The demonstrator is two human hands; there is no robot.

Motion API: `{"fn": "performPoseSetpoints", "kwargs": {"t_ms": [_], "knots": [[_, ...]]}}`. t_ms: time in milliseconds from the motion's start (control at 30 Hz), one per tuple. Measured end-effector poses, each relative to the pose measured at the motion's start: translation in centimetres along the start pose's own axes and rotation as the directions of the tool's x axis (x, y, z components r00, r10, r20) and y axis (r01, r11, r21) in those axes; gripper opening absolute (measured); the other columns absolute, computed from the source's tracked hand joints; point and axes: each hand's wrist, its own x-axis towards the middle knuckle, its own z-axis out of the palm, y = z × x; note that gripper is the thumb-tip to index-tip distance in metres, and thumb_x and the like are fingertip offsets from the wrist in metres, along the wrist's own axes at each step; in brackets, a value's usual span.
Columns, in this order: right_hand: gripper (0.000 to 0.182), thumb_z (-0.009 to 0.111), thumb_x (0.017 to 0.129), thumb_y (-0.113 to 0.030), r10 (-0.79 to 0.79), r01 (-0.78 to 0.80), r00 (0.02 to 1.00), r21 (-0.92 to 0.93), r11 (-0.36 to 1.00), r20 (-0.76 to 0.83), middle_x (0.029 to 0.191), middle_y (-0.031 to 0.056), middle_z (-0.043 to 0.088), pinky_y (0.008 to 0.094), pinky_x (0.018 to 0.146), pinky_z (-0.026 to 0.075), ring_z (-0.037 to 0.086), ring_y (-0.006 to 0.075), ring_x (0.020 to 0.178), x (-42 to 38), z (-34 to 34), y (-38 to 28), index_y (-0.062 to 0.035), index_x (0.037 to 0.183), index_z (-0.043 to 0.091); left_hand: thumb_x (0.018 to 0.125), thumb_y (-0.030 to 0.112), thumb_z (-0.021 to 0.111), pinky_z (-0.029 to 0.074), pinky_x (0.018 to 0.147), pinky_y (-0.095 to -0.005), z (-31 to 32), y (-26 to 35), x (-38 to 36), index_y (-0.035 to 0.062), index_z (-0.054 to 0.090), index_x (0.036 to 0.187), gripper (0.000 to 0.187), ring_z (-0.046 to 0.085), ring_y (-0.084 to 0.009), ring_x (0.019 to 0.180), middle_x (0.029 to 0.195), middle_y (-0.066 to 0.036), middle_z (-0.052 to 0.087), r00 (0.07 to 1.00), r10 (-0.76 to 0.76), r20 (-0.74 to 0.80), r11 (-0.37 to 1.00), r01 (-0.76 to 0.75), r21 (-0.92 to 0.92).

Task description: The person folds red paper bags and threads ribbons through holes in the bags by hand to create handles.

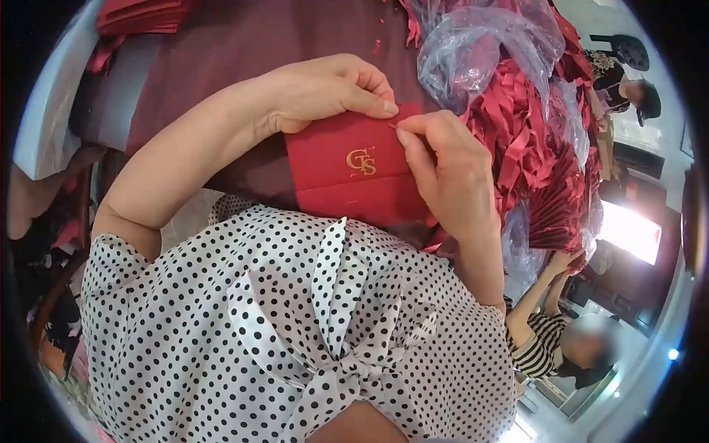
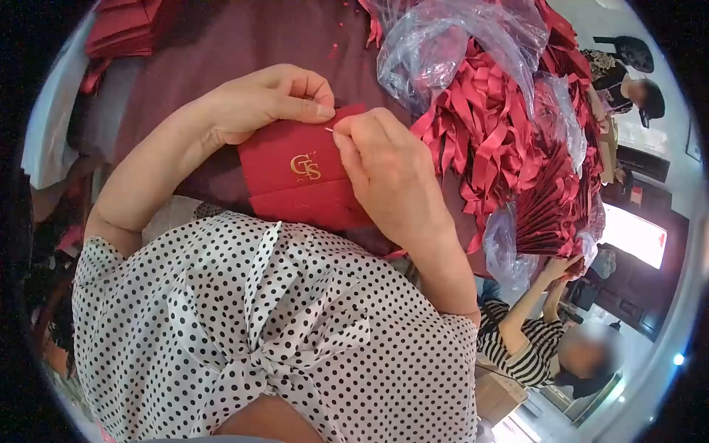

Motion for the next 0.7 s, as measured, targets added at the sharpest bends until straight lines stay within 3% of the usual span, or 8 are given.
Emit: {"fn": "performPoseSetpoints", "kwargs": {"t_ms": [233,500,567,700], "knots": [[0.007,0.062,0.083,-0.004,0.055,-0.055,0.998,0.039,0.998,-0.005,0.08,0.0134,0.057,0.0402,0.061,0.048,0.059,0.0335,0.071,-0.4,0.8,-0.4,-0.0016,0.087,0.056,0.086,0.013,0.065,0.041,0.073,-0.0167,-0.2,0.0,0.1,0.0046,0.061,0.087,0.01,0.052,-0.0019,0.079,0.084,0.003,0.06,1.0,0.0,0.006,1.0,0.0,0.012],[0.007,0.065,0.08,-0.003,0.198,-0.176,0.978,0.261,0.949,-0.061,0.074,0.011,0.059,0.0319,0.057,0.048,0.061,0.0225,0.063,-0.8,1.6,0.3,-0.0011,0.083,0.059,0.084,0.018,0.066,0.039,0.066,-0.0201,-0.3,-0.2,0.2,0.0072,0.063,0.085,0.011,0.049,-0.004,0.075,0.08,0.004,0.059,1.0,0.004,0.025,1.0,-0.005,0.025],[0.007,0.065,0.08,-0.003,0.203,-0.179,0.977,0.264,0.948,-0.067,0.074,0.0109,0.059,0.0318,0.057,0.048,0.061,0.0223,0.063,-0.8,1.6,0.1,-0.0009,0.083,0.058,0.086,0.013,0.065,0.042,0.074,-0.0168,-0.4,-0.2,0.2,0.0035,0.061,0.09,0.011,0.053,-0.002,0.08,0.085,0.003,0.061,0.999,0.001,0.045,0.999,-0.002,0.032],[0.008,0.065,0.079,-0.002,0.203,-0.19,0.979,0.241,0.952,-0.031,0.074,0.0111,0.059,0.0321,0.057,0.048,0.061,0.0223,0.063,-0.8,1.3,0.1,-0.0007,0.081,0.058,0.086,0.013,0.064,0.042,0.074,-0.017,-0.2,-0.2,0.2,0.0036,0.062,0.09,0.011,0.053,-0.0022,0.08,0.085,0.003,0.061,0.999,-0.011,0.051,0.999,0.008,0.042]]}}
